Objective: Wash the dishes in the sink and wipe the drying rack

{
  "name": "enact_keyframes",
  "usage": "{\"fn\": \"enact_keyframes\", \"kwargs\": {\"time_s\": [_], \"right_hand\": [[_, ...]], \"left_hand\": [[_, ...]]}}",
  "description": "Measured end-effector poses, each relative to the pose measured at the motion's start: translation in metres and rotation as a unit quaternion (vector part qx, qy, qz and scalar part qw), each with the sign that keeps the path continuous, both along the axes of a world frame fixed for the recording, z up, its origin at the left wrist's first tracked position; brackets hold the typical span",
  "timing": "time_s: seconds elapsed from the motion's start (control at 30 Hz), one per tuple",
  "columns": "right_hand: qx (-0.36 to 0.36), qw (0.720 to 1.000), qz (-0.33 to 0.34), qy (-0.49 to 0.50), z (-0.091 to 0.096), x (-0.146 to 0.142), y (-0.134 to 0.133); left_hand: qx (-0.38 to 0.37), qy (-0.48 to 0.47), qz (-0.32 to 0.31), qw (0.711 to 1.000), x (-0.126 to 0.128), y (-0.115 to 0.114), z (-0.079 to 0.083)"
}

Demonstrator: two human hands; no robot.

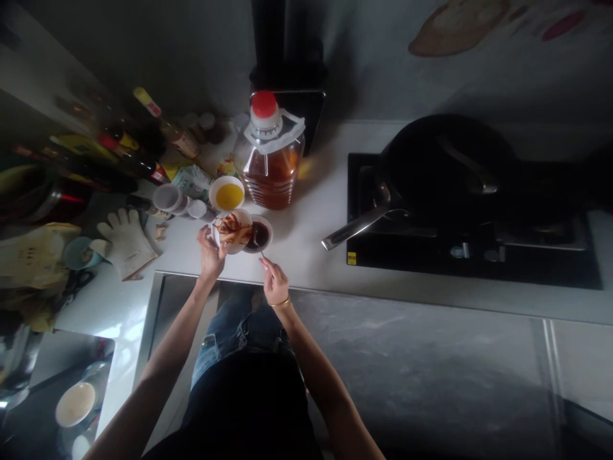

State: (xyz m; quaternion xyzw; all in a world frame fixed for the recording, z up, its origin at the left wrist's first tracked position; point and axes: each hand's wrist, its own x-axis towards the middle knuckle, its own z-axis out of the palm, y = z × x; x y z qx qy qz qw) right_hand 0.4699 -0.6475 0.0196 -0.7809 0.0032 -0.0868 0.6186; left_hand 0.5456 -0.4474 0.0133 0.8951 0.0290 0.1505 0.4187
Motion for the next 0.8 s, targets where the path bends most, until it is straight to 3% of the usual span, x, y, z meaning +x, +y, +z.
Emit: {"fn": "enact_keyframes", "kwargs": {"time_s": [0.17, 0.33, 0.5, 0.6, 0.8], "right_hand": [[0.132, 0.99, 0.041, 0.037, 0.016, 0.002, 0.033], [0.221, 0.973, 0.015, 0.062, 0.025, 0.004, 0.052], [0.176, 0.981, 0.022, 0.081, 0.019, 0.001, 0.041], [0.149, 0.985, -0.014, 0.08, 0.015, 0.001, 0.033], [0.06, 0.997, -0.008, 0.037, 0.006, 0.002, 0.02]], "left_hand": [[-0.063, 0.003, 0.007, 0.998, -0.005, -0.011, 0.001], [-0.115, -0.005, 0.004, 0.993, -0.011, -0.018, 0.005], [-0.111, -0.017, 0.02, 0.993, -0.011, -0.018, 0.008], [-0.094, -0.029, 0.035, 0.995, -0.008, -0.017, 0.01], [-0.017, -0.048, 0.019, 0.999, -0.005, -0.012, 0.015]]}}
